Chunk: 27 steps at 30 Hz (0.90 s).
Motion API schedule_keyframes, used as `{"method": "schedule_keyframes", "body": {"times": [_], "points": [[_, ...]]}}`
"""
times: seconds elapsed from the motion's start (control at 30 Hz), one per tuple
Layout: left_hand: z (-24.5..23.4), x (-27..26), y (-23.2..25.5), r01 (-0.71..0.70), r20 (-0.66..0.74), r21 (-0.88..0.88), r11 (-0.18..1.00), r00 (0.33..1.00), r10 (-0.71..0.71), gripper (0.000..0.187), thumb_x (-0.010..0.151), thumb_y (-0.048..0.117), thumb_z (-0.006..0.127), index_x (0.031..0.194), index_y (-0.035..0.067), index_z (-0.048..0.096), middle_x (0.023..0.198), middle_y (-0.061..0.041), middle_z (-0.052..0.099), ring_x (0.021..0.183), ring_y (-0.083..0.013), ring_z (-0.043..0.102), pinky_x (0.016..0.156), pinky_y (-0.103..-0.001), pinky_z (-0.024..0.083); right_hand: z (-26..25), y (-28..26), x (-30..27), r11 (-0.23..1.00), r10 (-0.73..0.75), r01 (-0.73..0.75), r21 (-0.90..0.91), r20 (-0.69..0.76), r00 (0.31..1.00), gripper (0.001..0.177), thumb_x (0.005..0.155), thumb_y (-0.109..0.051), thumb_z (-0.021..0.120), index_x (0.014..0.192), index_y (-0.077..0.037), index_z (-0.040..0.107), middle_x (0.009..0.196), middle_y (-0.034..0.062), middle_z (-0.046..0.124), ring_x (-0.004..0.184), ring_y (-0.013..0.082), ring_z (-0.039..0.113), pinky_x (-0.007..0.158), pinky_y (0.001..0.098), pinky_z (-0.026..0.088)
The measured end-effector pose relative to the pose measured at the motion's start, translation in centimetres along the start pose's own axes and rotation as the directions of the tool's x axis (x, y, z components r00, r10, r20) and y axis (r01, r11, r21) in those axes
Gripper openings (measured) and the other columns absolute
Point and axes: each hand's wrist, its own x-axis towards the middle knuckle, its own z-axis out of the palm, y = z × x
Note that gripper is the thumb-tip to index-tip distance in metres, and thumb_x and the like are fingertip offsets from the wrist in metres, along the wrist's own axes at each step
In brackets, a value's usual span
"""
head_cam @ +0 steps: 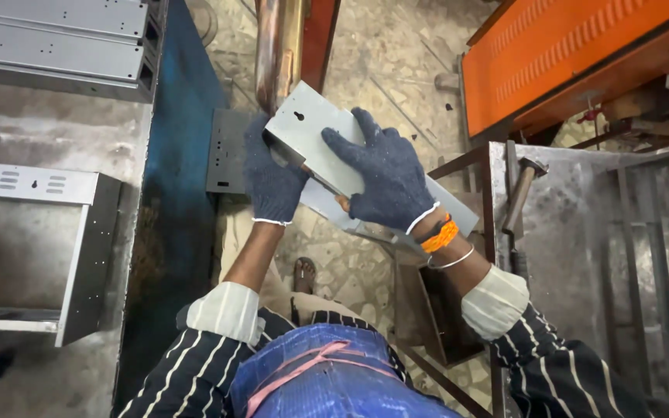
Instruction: Assembling metal housing components and using a spot welder to join them.
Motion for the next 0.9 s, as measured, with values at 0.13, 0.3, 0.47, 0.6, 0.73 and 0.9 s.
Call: {"method": "schedule_keyframes", "body": {"times": [0.13, 0.3, 0.47, 0.6, 0.73, 0.9], "points": [[-1.6, 0.6, 1.5, -0.068, 0.015, -0.027, 0.997, 0.998, 0.069, 0.084, 0.064, 0.005, 0.088, 0.141, 0.008, 0.054, 0.136, -0.015, 0.066, 0.131, -0.0318, 0.065, 0.111, -0.040, 0.053, 0.5, -1.6, -0.7, 0.999, 0.039, -0.039, 0.012, -0.026, 0.999, 0.097, 0.055, -0.035, 0.089, 0.146, -0.021, 0.057, 0.147, 0.0339, 0.046, 0.096, 0.0455, 0.062, 0.087, 0.0503, 0.051], [-2.6, 1.6, 1.4, -0.117, 0.108, 0.049, 0.992, 0.988, 0.111, 0.081, 0.065, 0.013, 0.091, 0.136, 0.008, 0.052, 0.124, -0.017, 0.066, 0.118, -0.0364, 0.066, 0.098, -0.041, 0.053, 2.9, -2.6, -1.3, 0.978, 0.195, -0.188, 0.092, -0.077, 0.978, 0.112, 0.052, -0.039, 0.093, 0.151, -0.014, 0.046, 0.145, 0.0334, 0.048, 0.103, 0.0473, 0.060, 0.092, 0.0523, 0.049], [-3.5, 2.7, 0.6, -0.189, 0.165, 0.083, 0.978, 0.971, 0.174, 0.081, 0.063, 0.012, 0.089, 0.136, 0.008, 0.054, 0.125, -0.017, 0.066, 0.114, -0.0376, 0.067, 0.095, -0.042, 0.054, 5.2, -3.6, 1.1, 0.938, 0.308, -0.270, 0.216, -0.162, 0.938, 0.126, 0.053, -0.040, 0.095, 0.155, -0.002, 0.031, 0.137, 0.0331, 0.052, 0.110, 0.0488, 0.059, 0.094, 0.0527, 0.048], [-4.7, 3.0, 0.8, -0.200, 0.246, 0.076, 0.977, 0.953, 0.176, 0.077, 0.070, 0.014, 0.092, 0.138, 0.010, 0.055, 0.126, -0.016, 0.066, 0.114, -0.0364, 0.069, 0.096, -0.042, 0.056, 5.8, -4.7, 0.7, 0.882, 0.393, -0.325, 0.342, -0.152, 0.907, 0.127, 0.057, -0.035, 0.092, 0.158, 0.001, 0.025, 0.124, 0.0295, 0.060, 0.110, 0.0460, 0.061, 0.095, 0.0498, 0.050], [-7.4, 2.5, 3.2, -0.267, 0.271, 0.092, 0.959, 0.934, 0.234, 0.083, 0.068, 0.014, 0.093, 0.141, 0.009, 0.054, 0.131, -0.016, 0.066, 0.117, -0.0373, 0.067, 0.098, -0.042, 0.055, 4.0, -7.1, -0.4, 0.883, 0.412, -0.326, 0.338, -0.224, 0.883, 0.125, 0.057, -0.031, 0.091, 0.158, 0.003, 0.026, 0.119, 0.0278, 0.063, 0.107, 0.0450, 0.061, 0.094, 0.0498, 0.050], [-11.5, 2.9, 6.9, -0.528, 0.384, -0.043, 0.848, 0.775, 0.502, 0.071, 0.075, 0.016, 0.090, 0.136, 0.005, 0.056, 0.137, -0.023, 0.062, 0.125, -0.0434, 0.062, 0.103, -0.045, 0.051, 2.2, -7.8, -2.6, 0.912, 0.384, -0.311, 0.268, -0.287, 0.878, 0.124, 0.053, -0.028, 0.089, 0.158, 0.001, 0.031, 0.124, 0.0237, 0.064, 0.106, 0.0434, 0.063, 0.091, 0.0499, 0.051]]}}
